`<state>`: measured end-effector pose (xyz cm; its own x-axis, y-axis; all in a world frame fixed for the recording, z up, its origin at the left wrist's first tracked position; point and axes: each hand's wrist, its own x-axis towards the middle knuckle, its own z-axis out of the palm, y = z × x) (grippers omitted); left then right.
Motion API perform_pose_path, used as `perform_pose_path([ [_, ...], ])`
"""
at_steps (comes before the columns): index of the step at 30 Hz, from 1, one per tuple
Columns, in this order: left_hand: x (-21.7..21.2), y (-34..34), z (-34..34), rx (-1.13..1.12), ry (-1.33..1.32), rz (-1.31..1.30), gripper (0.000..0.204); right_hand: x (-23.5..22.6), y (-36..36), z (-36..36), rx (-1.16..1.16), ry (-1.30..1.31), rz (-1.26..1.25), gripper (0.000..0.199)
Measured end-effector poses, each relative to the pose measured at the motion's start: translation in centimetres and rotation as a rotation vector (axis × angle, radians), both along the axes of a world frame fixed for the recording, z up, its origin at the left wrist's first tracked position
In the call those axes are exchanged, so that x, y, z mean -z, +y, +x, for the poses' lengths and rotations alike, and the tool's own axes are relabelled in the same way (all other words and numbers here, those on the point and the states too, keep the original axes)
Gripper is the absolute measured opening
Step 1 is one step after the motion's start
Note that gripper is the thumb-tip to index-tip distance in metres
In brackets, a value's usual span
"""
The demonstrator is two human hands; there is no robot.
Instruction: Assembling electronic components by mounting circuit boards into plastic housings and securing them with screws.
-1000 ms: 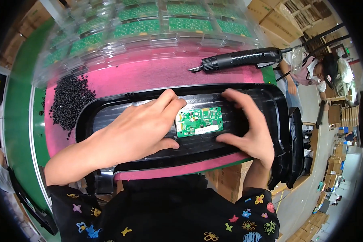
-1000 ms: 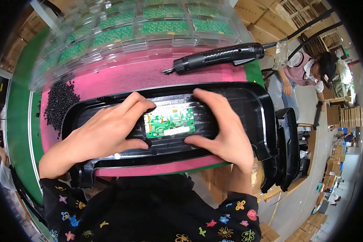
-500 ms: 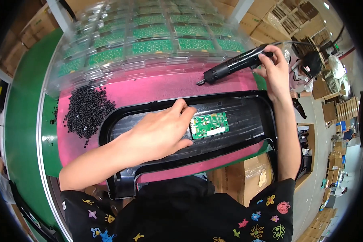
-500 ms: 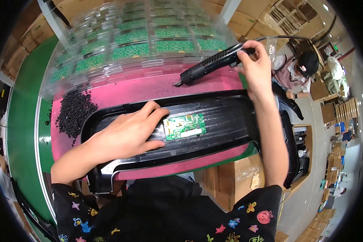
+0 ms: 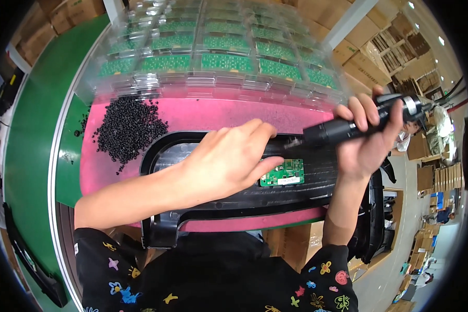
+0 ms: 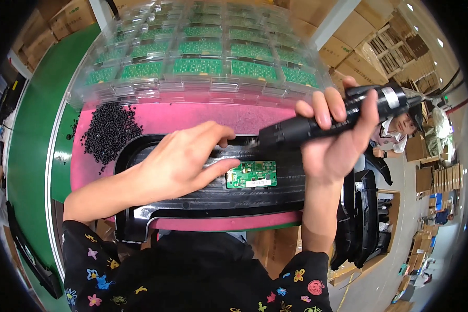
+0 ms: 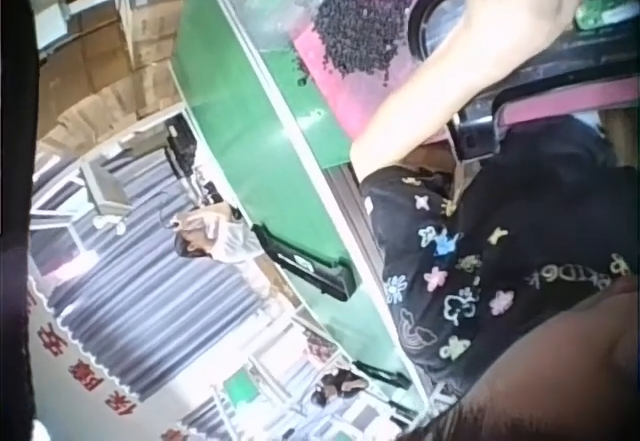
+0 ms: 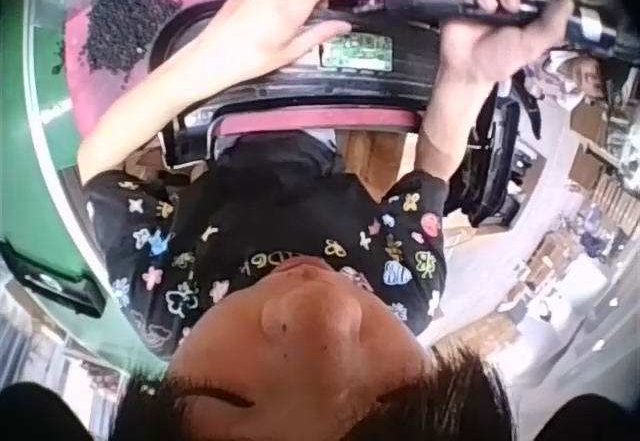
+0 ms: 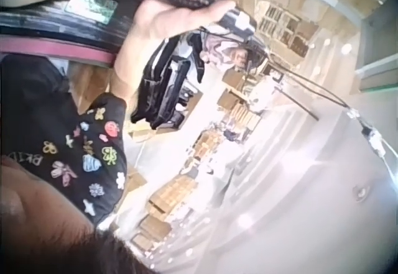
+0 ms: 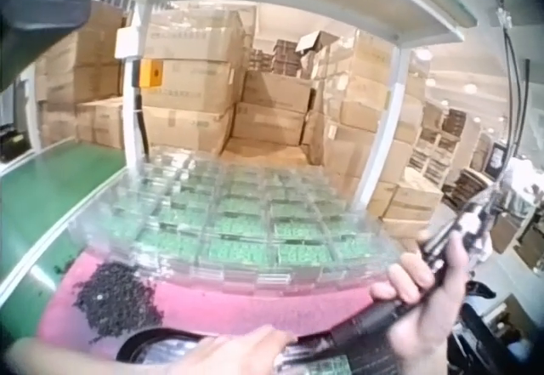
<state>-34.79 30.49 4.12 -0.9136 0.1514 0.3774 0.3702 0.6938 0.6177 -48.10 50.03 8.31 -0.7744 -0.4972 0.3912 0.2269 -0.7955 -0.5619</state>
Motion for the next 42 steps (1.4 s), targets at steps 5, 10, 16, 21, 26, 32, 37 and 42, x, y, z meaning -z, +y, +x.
perform_pose_path([
  [5,0.2,-0.2,-0.5,0.249,0.089,0.034,0.025,1.0,-0.1,2.7,-0.036,-0.030,-0.075,0.040],
  [10,-0.7,0.2,-0.1,0.200,0.150,-0.167,0.015,1.4,0.2,3.9,-0.020,0.081,-0.061,0.041],
  [16,-0.5,-0.2,-0.2,0.116,0.063,-0.008,0.011,0.1,1.8,4.5,0.099,0.354,-0.040,0.035],
  [21,-0.6,0.2,-0.3,0.201,-0.105,0.145,0.014,-0.2,1.9,5.6,0.165,0.296,-0.088,0.035],
  [26,-0.6,0.3,-0.2,0.217,-0.068,0.199,0.016,0.3,1.0,5.9,0.181,0.371,-0.090,0.035],
  [32,-1.2,0.4,-0.6,0.309,-0.329,0.374,0.012,0.4,1.5,5.7,0.156,0.466,-0.087,0.038],
  [37,-0.8,0.1,-0.3,0.223,-0.358,0.101,0.012,0.7,1.3,5.3,0.126,0.487,-0.104,0.040],
  [42,-0.4,0.0,-0.8,0.277,-0.101,-0.029,0.014,-0.2,3.5,3.3,0.136,0.618,0.084,0.044],
])
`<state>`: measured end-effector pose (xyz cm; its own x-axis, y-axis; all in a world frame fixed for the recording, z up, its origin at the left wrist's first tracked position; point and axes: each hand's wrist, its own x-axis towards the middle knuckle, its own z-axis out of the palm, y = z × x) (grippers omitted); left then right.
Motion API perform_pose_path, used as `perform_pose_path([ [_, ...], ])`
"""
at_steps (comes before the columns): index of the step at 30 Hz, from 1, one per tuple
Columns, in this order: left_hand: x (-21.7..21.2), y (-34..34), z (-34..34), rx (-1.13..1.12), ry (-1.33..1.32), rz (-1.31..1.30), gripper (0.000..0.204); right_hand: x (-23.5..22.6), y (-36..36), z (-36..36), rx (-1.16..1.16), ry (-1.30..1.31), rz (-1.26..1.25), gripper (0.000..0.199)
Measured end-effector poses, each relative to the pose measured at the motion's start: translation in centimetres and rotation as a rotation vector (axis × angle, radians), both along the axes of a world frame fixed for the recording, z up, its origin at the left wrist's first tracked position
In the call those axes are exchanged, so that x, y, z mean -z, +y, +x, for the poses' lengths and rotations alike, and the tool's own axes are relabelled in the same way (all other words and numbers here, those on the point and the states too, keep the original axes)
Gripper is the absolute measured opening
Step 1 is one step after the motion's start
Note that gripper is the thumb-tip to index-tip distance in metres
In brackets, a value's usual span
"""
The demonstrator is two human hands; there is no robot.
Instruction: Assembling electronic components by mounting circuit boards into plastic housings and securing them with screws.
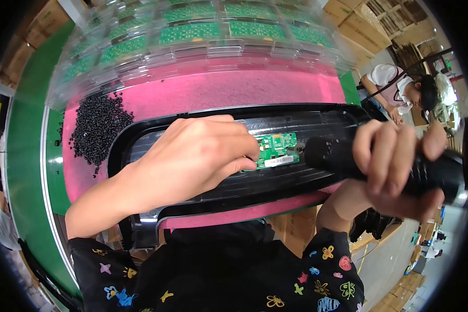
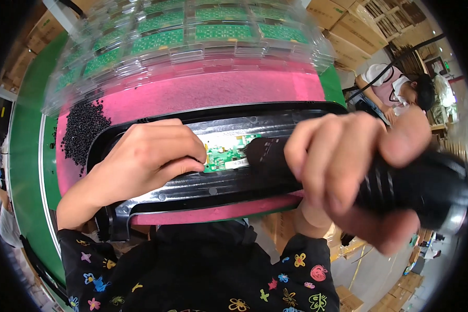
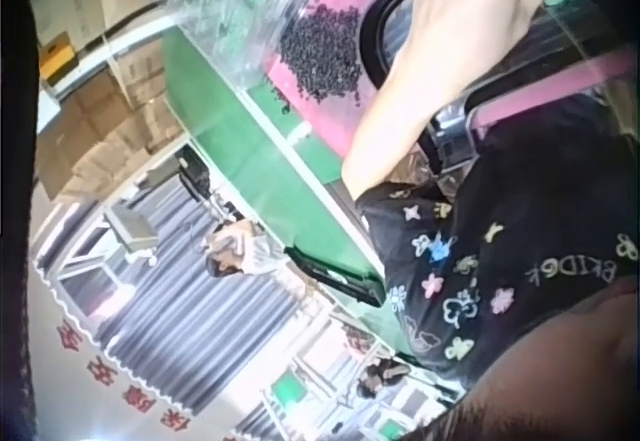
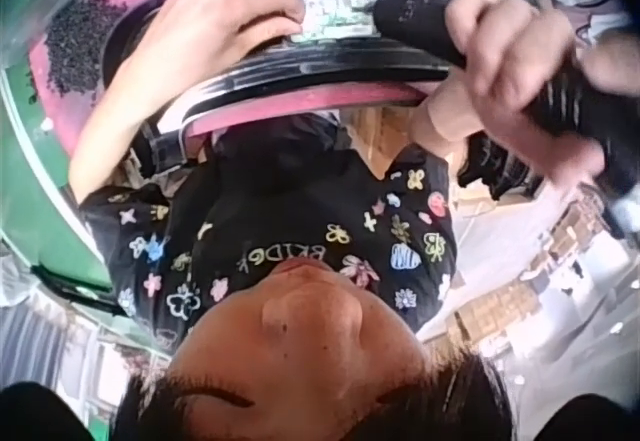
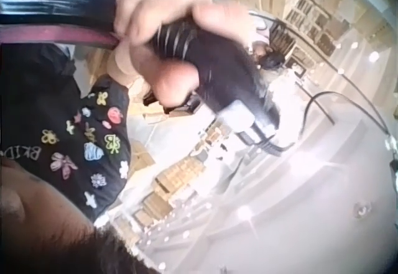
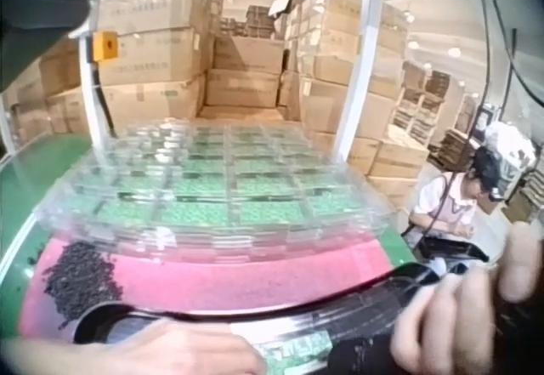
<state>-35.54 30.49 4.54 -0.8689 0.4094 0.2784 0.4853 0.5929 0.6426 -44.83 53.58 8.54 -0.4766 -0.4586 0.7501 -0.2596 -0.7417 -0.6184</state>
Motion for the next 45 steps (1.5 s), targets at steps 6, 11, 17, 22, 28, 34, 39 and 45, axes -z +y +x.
perform_pose_path([
  [6,1.2,-0.1,0.4,0.081,0.055,-0.145,0.016,1.8,-0.6,-2.2,0.094,-0.072,0.221,0.045],
  [11,0.7,0.2,0.3,0.093,-0.056,-0.124,0.016,1.8,-0.6,-2.5,0.160,-0.105,0.299,0.043],
  [17,0.3,0.1,0.9,0.049,-0.120,-0.113,0.015,2.7,-1.4,-3.5,0.059,-0.090,0.202,0.033],
  [22,0.0,0.0,1.2,0.042,-0.143,-0.143,0.018,2.6,-1.8,-3.2,0.091,-0.104,0.331,0.036],
  [28,0.1,0.0,1.3,0.029,-0.137,-0.151,0.020,2.9,-2.5,-2.6,0.151,-0.064,0.374,0.038],
  [34,-0.1,0.1,1.0,0.033,-0.137,-0.186,0.017,2.8,-1.9,-2.7,0.058,-0.162,0.149,0.035],
  [39,-0.3,0.5,0.5,-0.038,-0.069,-0.020,0.014,1.0,-1.3,-0.3,-0.170,-0.331,-0.110,0.034],
  [45,0.3,0.6,0.4,-0.057,0.069,0.134,0.015,0.7,-2.1,1.0,-0.163,-0.272,-0.115,0.032],
])
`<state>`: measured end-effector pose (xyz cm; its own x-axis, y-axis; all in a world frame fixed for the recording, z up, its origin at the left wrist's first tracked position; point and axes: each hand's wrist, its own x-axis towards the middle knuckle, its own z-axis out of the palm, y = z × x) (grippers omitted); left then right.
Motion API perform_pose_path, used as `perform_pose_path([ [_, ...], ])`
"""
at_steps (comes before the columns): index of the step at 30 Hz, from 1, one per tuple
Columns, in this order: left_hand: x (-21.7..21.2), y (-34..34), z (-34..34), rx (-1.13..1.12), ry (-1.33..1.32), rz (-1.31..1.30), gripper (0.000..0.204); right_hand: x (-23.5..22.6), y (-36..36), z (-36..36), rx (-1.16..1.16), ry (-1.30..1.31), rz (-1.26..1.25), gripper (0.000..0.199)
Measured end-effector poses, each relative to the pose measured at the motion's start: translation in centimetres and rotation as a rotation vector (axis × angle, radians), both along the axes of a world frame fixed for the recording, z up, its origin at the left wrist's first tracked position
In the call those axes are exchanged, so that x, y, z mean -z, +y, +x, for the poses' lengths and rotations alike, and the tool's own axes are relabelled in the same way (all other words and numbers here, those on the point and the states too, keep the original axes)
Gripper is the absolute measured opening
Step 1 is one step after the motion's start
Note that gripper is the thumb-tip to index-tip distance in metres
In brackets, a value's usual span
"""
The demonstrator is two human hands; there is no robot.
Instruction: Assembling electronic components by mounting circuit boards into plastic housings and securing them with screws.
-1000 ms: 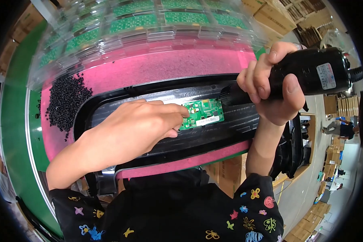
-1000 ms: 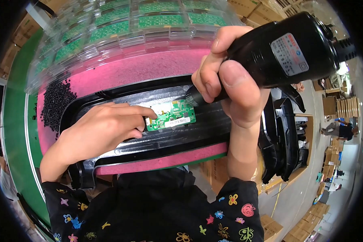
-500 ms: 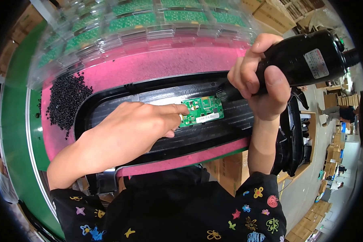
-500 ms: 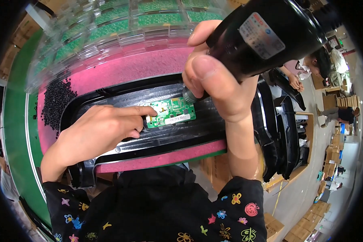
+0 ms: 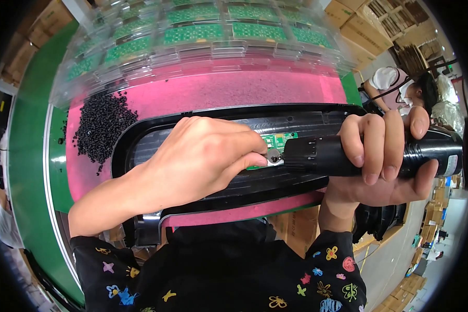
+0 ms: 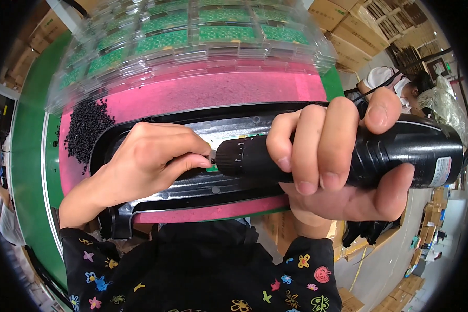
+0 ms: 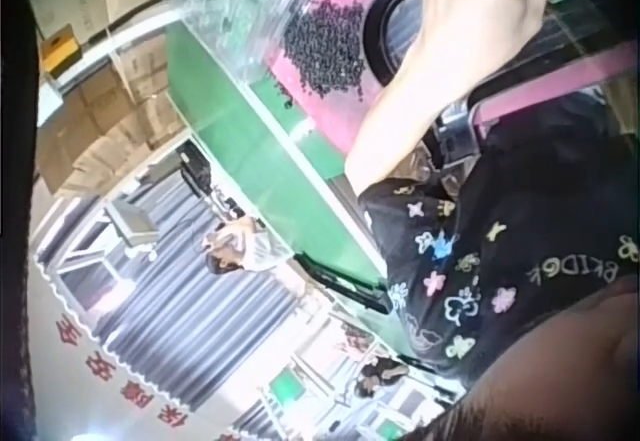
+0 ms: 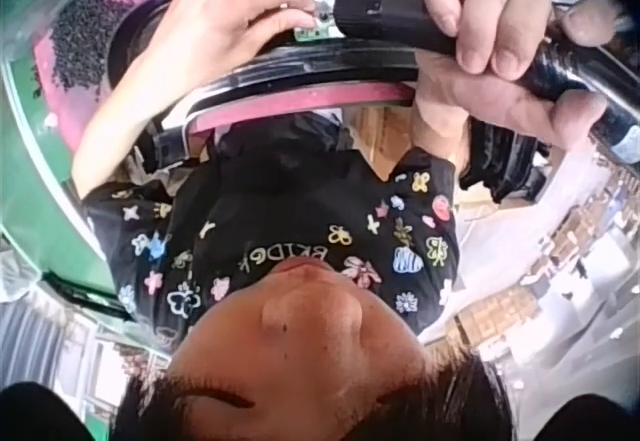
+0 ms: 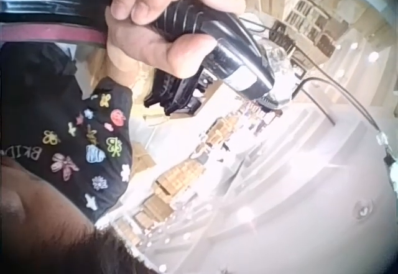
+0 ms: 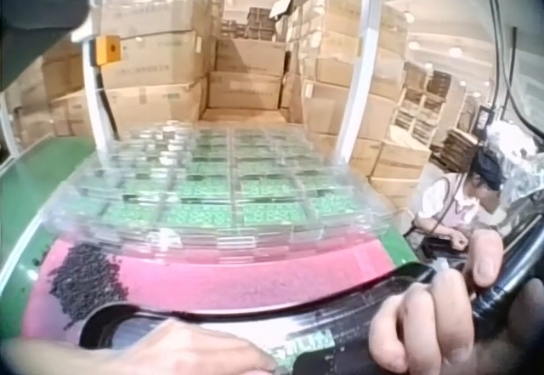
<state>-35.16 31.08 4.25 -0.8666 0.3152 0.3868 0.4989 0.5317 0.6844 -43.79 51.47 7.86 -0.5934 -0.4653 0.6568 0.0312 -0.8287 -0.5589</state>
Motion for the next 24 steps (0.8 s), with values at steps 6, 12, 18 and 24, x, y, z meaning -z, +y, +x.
perform_pose_path([
  [6,-0.9,-0.2,0.0,-0.020,-0.056,0.048,0.019,0.1,-0.3,0.2,0.028,0.015,-0.007,0.034],
  [12,-0.3,-0.3,-0.3,-0.032,0.065,0.069,0.018,0.9,-1.2,0.1,0.035,0.121,0.080,0.038],
  [18,-0.3,-0.7,0.2,-0.210,0.204,-0.185,0.015,0.7,-1.7,0.3,0.117,0.090,0.220,0.040],
  [24,-0.3,-0.4,-0.5,-0.367,0.170,-0.071,0.007,2.2,-3.5,0.7,0.279,0.021,0.306,0.041],
])
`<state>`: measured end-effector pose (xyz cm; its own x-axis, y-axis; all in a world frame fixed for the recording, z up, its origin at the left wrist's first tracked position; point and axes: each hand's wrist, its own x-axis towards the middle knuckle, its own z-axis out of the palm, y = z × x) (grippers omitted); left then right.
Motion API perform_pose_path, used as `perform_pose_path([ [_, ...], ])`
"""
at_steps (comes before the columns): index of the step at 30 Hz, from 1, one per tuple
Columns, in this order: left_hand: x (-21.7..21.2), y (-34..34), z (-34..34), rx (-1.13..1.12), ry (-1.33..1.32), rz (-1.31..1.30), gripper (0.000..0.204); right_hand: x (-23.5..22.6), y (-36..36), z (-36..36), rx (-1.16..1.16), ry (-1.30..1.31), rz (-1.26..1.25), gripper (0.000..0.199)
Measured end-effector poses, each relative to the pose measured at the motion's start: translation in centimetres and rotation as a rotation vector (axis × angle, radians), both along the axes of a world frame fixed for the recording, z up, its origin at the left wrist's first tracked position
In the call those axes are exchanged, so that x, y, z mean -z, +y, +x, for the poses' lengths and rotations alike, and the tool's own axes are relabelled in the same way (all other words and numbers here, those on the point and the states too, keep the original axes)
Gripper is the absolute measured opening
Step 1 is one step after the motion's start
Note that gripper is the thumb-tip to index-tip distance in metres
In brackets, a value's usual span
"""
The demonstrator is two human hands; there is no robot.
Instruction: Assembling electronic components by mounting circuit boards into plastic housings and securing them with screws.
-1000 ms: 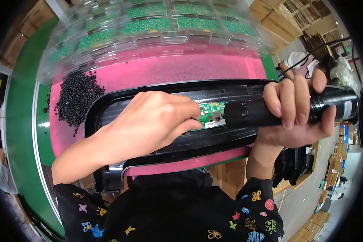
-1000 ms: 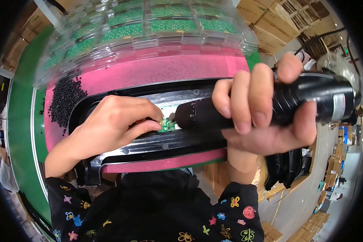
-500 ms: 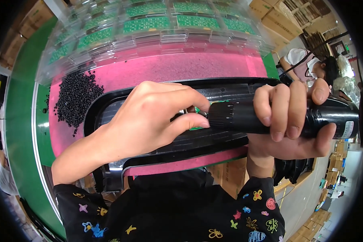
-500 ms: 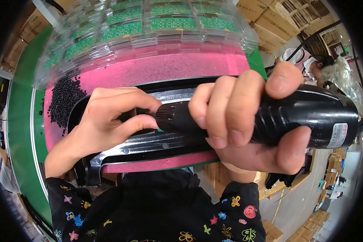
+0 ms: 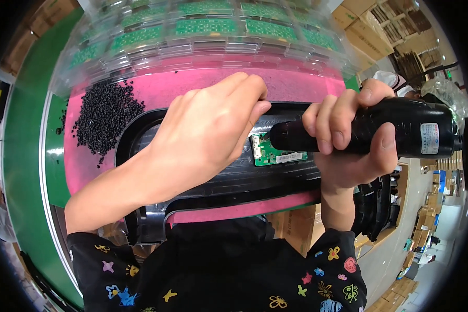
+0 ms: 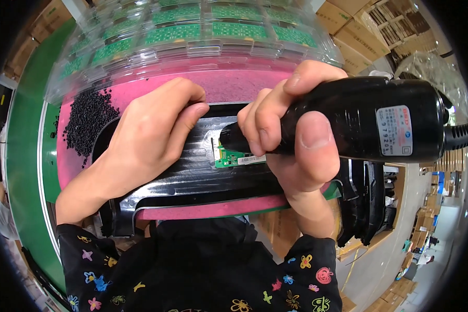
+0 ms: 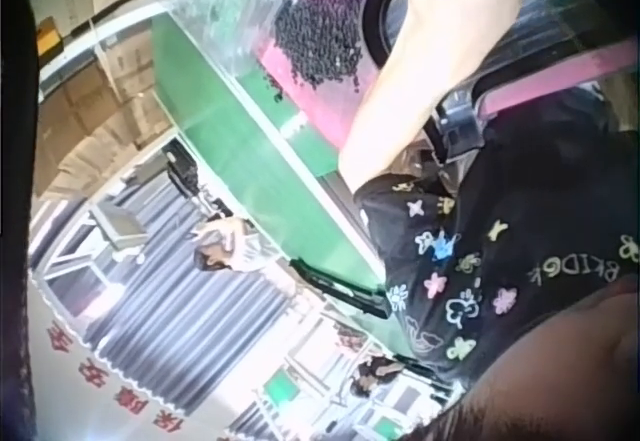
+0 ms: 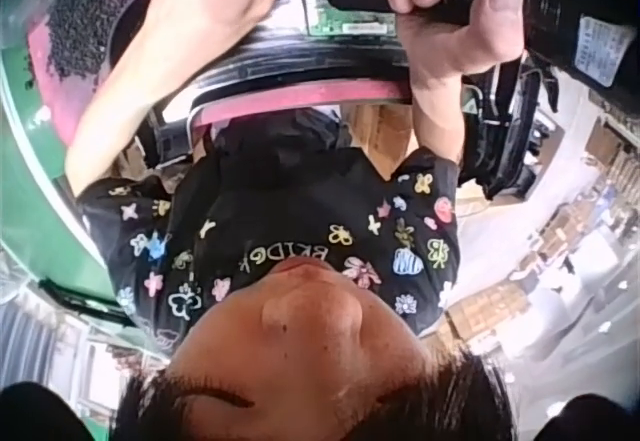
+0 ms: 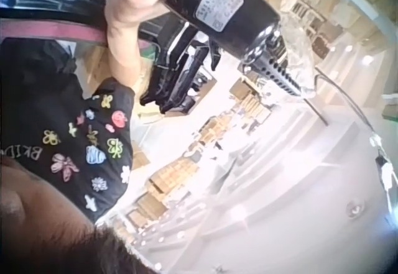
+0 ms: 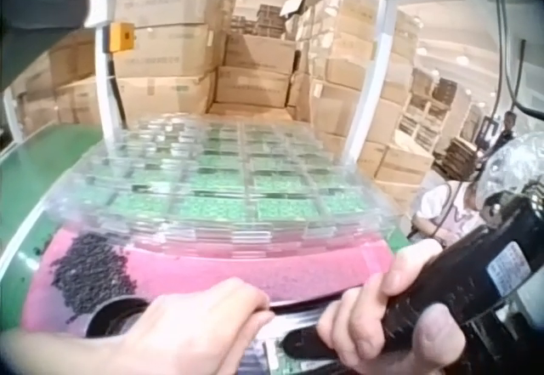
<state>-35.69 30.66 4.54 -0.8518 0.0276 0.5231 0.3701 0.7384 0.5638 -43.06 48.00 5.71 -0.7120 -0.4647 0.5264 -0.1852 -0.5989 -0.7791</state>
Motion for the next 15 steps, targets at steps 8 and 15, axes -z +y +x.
perform_pose_path([
  [8,0.6,-0.6,0.2,0.044,-0.179,-0.037,0.009,0.4,-0.5,-0.1,0.023,0.053,0.013,0.039],
  [15,0.5,-1.3,0.5,0.212,-0.304,-0.059,0.009,-0.5,-1.6,-0.4,-0.027,0.117,0.211,0.036],
])
